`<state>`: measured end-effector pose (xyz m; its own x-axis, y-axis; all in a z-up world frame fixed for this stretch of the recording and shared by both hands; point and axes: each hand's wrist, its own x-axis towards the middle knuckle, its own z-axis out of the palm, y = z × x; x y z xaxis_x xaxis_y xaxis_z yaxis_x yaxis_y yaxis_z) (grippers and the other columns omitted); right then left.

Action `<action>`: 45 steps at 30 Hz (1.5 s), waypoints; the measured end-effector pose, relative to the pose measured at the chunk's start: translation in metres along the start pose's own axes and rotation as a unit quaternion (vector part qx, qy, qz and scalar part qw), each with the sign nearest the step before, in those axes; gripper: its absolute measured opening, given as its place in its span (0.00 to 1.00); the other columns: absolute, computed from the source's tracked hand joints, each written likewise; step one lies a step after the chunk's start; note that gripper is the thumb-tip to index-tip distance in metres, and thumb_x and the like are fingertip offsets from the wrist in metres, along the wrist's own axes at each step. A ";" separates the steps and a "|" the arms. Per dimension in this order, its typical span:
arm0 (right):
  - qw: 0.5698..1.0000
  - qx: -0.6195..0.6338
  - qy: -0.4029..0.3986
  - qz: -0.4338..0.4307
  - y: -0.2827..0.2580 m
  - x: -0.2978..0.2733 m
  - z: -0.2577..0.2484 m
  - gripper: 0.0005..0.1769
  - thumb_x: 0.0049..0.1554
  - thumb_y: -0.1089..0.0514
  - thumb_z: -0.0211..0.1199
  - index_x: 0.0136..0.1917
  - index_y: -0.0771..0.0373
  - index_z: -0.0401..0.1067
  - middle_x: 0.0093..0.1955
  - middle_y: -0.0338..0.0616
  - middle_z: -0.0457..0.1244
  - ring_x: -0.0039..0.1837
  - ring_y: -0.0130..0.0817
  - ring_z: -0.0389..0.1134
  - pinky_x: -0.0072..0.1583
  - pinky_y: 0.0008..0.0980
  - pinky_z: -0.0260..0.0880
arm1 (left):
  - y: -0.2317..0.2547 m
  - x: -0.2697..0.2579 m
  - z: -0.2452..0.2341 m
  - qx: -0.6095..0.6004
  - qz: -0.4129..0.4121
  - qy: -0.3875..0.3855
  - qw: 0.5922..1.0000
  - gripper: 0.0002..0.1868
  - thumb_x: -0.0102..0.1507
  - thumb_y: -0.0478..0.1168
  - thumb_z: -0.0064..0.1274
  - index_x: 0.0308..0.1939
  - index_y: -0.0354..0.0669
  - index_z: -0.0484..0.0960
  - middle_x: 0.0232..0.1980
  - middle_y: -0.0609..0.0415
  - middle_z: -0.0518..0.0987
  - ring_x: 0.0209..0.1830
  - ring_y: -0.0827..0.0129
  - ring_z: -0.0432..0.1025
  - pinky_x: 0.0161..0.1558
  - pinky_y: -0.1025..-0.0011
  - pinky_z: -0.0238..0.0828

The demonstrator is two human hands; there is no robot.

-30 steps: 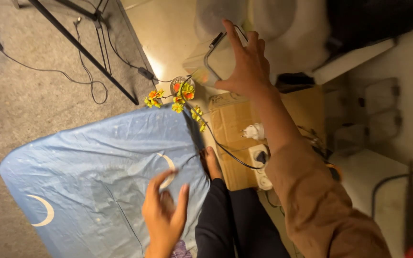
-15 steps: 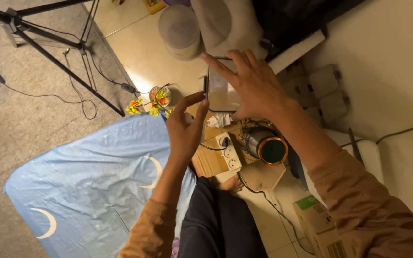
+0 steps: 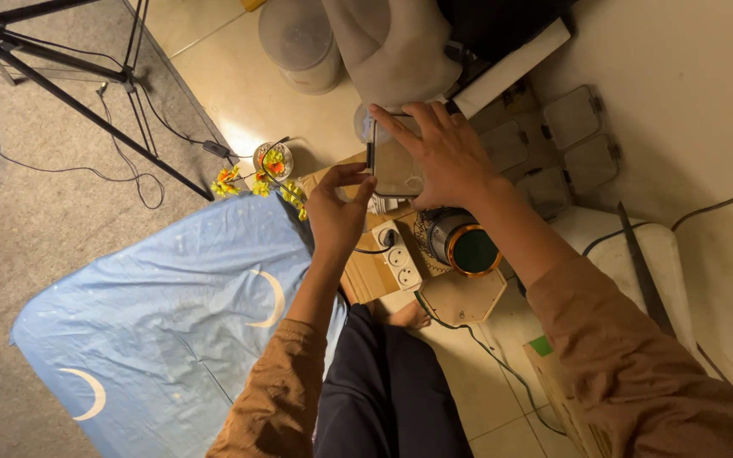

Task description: Tidying up and organizing various household items, including winding a power cord and arranging plastic containers on a cardboard-covered surface.

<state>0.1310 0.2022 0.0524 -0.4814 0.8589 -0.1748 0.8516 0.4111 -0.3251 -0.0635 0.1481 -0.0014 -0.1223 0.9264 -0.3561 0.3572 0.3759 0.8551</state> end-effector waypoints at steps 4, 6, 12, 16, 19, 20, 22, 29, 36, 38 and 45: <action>1.000 -0.022 0.012 -0.007 0.002 0.001 0.010 0.83 0.24 0.40 0.86 0.85 0.44 0.43 0.71 0.48 0.53 0.71 0.48 0.56 0.63 0.51 0.63 | -0.002 0.001 -0.001 0.007 -0.010 0.007 1.000 0.15 0.59 0.42 0.64 0.49 0.46 0.87 0.41 0.58 0.88 0.27 0.75 0.77 0.35 0.75 0.73; 1.000 -0.012 0.013 -0.001 -0.001 0.003 0.008 0.85 0.21 0.37 0.87 0.84 0.45 0.43 0.70 0.48 0.54 0.71 0.49 0.56 0.62 0.52 0.62 | -0.008 0.001 -0.002 0.015 -0.003 0.016 1.000 0.14 0.60 0.42 0.64 0.48 0.45 0.86 0.42 0.58 0.88 0.26 0.75 0.76 0.35 0.74 0.73; 1.000 -0.005 -0.008 0.005 -0.005 0.010 0.010 0.85 0.20 0.35 0.86 0.83 0.47 0.43 0.72 0.47 0.54 0.71 0.48 0.56 0.62 0.54 0.61 | -0.016 0.008 -0.004 -0.004 -0.010 0.019 1.000 0.16 0.60 0.40 0.65 0.52 0.47 0.85 0.42 0.57 0.89 0.30 0.74 0.76 0.36 0.73 0.71; 1.000 0.011 -0.015 0.013 0.000 0.005 0.013 0.85 0.20 0.34 0.85 0.83 0.46 0.45 0.75 0.45 0.52 0.73 0.47 0.55 0.66 0.54 0.61 | -0.018 0.010 -0.004 -0.007 -0.056 -0.004 0.998 0.20 0.59 0.41 0.65 0.56 0.50 0.84 0.45 0.57 0.88 0.30 0.72 0.76 0.37 0.74 0.71; 0.978 0.104 0.174 -0.041 0.015 -0.011 0.045 0.76 0.36 0.25 0.83 0.82 0.57 0.46 0.78 0.59 0.48 0.76 0.57 0.52 0.72 0.56 0.57 | -0.038 0.013 0.001 0.000 0.005 -0.004 1.000 0.23 0.60 0.40 0.65 0.60 0.51 0.83 0.50 0.55 0.87 0.39 0.72 0.79 0.42 0.74 0.73; 0.963 0.167 0.208 0.029 0.021 -0.020 0.063 0.66 0.50 0.32 0.80 0.83 0.62 0.44 0.81 0.60 0.49 0.79 0.56 0.54 0.74 0.53 0.59 | -0.045 0.016 0.002 0.004 0.048 -0.001 0.999 0.24 0.61 0.39 0.65 0.62 0.50 0.83 0.53 0.54 0.86 0.45 0.72 0.79 0.46 0.73 0.73; 0.938 0.230 0.239 0.098 0.021 -0.031 0.079 0.56 0.64 0.40 0.76 0.84 0.66 0.42 0.84 0.61 0.51 0.82 0.55 0.56 0.77 0.50 0.61 | -0.051 0.018 0.002 0.009 0.089 0.001 0.996 0.24 0.62 0.38 0.65 0.63 0.49 0.83 0.56 0.52 0.86 0.50 0.71 0.79 0.50 0.72 0.72; 0.870 0.371 0.097 0.311 -0.001 -0.043 0.075 0.26 0.64 0.49 0.62 0.70 0.63 0.66 0.47 0.48 0.71 0.45 0.35 0.70 0.48 0.33 0.70 | -0.030 0.020 -0.003 0.000 -0.014 -0.059 0.998 0.24 0.62 0.37 0.61 0.63 0.49 0.82 0.51 0.55 0.86 0.28 0.76 0.70 0.35 0.73 0.70; 0.800 0.535 0.193 0.191 0.021 -0.048 0.120 0.23 0.66 0.56 0.62 0.71 0.66 0.64 0.59 0.43 0.69 0.59 0.26 0.70 0.60 0.30 0.71 | -0.054 0.031 -0.001 -0.110 -0.056 -0.113 0.986 0.22 0.65 0.33 0.59 0.65 0.42 0.82 0.50 0.46 0.84 0.40 0.77 0.69 0.43 0.72 0.66; 0.800 0.530 0.156 0.235 0.023 -0.048 0.119 0.28 0.65 0.54 0.63 0.75 0.63 0.63 0.61 0.48 0.69 0.58 0.31 0.68 0.60 0.31 0.70 | -0.046 0.030 -0.002 -0.125 -0.047 -0.115 0.984 0.22 0.65 0.33 0.58 0.65 0.41 0.81 0.55 0.50 0.83 0.46 0.77 0.72 0.49 0.74 0.68; 0.954 0.223 0.166 0.111 0.014 -0.044 0.042 0.86 0.35 0.38 0.90 0.83 0.61 0.29 0.84 0.65 0.32 0.85 0.60 0.36 0.80 0.51 0.45 | -0.051 0.027 0.000 -0.118 -0.005 -0.097 0.988 0.21 0.65 0.33 0.58 0.63 0.38 0.80 0.60 0.54 0.83 0.58 0.76 0.75 0.61 0.75 0.68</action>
<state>0.1556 0.1581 0.0166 -0.1445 0.9895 -0.0045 0.7156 0.1013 -0.6911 -0.0852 0.1539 -0.0550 0.0643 0.9096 -0.4105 0.1289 0.4003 0.9072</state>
